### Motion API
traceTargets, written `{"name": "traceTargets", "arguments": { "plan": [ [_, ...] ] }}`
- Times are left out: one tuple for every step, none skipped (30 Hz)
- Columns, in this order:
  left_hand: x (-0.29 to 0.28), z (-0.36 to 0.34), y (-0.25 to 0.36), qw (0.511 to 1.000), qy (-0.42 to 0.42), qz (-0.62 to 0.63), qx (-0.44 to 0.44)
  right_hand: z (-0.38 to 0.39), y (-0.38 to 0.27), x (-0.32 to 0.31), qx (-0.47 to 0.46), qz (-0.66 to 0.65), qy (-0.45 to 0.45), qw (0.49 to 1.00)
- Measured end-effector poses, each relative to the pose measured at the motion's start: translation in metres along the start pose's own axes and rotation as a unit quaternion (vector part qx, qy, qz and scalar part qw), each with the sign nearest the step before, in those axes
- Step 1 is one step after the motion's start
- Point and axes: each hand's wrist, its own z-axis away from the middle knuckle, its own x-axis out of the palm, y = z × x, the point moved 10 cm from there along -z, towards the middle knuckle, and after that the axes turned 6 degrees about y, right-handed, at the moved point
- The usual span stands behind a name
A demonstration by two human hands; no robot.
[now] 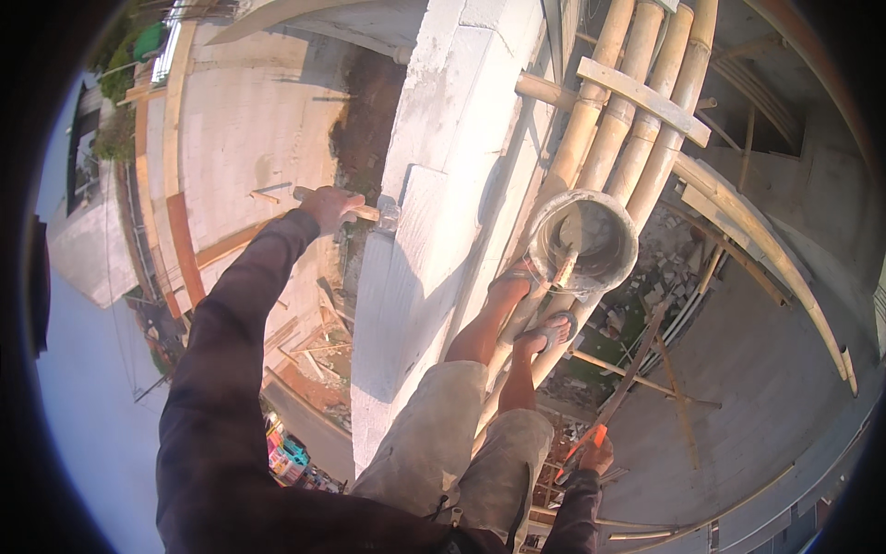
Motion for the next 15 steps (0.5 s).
{"name": "traceTargets", "arguments": {
  "plan": [
    [-0.014, -0.010, -0.004, 0.998, 0.034, -0.043, 0.020, -0.004, 0.007, -0.002, -0.003, 0.002, 0.000, 1.000],
    [-0.026, -0.021, -0.011, 0.996, 0.044, -0.074, 0.039, -0.009, 0.012, -0.002, -0.023, 0.008, -0.007, 1.000],
    [-0.045, -0.032, -0.014, 0.989, 0.083, -0.095, 0.075, -0.015, 0.020, -0.007, -0.036, 0.039, 0.003, 0.999],
    [-0.065, -0.043, -0.037, 0.987, 0.110, -0.117, 0.019, -0.022, 0.024, -0.009, -0.068, 0.071, 0.006, 0.995],
    [-0.097, -0.048, -0.056, 0.970, 0.196, -0.138, -0.028, -0.028, 0.027, -0.012, -0.105, 0.110, 0.018, 0.988],
    [-0.121, -0.047, -0.084, 0.956, 0.255, -0.082, -0.120, -0.034, 0.033, -0.013, -0.113, 0.105, 0.011, 0.988],
    [-0.146, -0.035, -0.116, 0.910, 0.328, -0.049, -0.247, -0.039, 0.036, -0.014, -0.125, 0.104, 0.015, 0.987],
    [-0.166, -0.020, -0.138, 0.854, 0.412, 0.027, -0.316, -0.043, 0.037, -0.015, -0.133, 0.092, 0.019, 0.987],
    [-0.170, 0.001, -0.161, 0.786, 0.456, 0.114, -0.403, -0.045, 0.035, -0.015, -0.141, 0.080, 0.022, 0.987],
    [-0.163, 0.014, -0.175, 0.684, 0.521, 0.349, -0.373, -0.045, 0.031, -0.014, -0.142, 0.063, 0.026, 0.988],
    [-0.147, 0.010, -0.176, 0.548, 0.504, 0.600, -0.292, -0.043, 0.027, -0.010, -0.126, 0.039, 0.020, 0.991],
    [-0.145, 0.026, -0.173, 0.538, 0.505, 0.605, -0.300, -0.040, 0.021, -0.005, -0.109, 0.014, 0.015, 0.994],
    [-0.138, 0.040, -0.164, 0.533, 0.487, 0.626, -0.295, -0.034, 0.016, 0.001, -0.075, -0.017, 0.000, 0.997],
    [-0.125, 0.058, -0.152, 0.557, 0.450, 0.616, -0.328, -0.026, 0.003, 0.009, -0.071, -0.045, -0.011, 0.996],
    [-0.111, 0.074, -0.133, 0.596, 0.397, 0.609, -0.341, -0.018, -0.004, 0.016, -0.034, -0.071, -0.015, 0.997]
  ]
}}
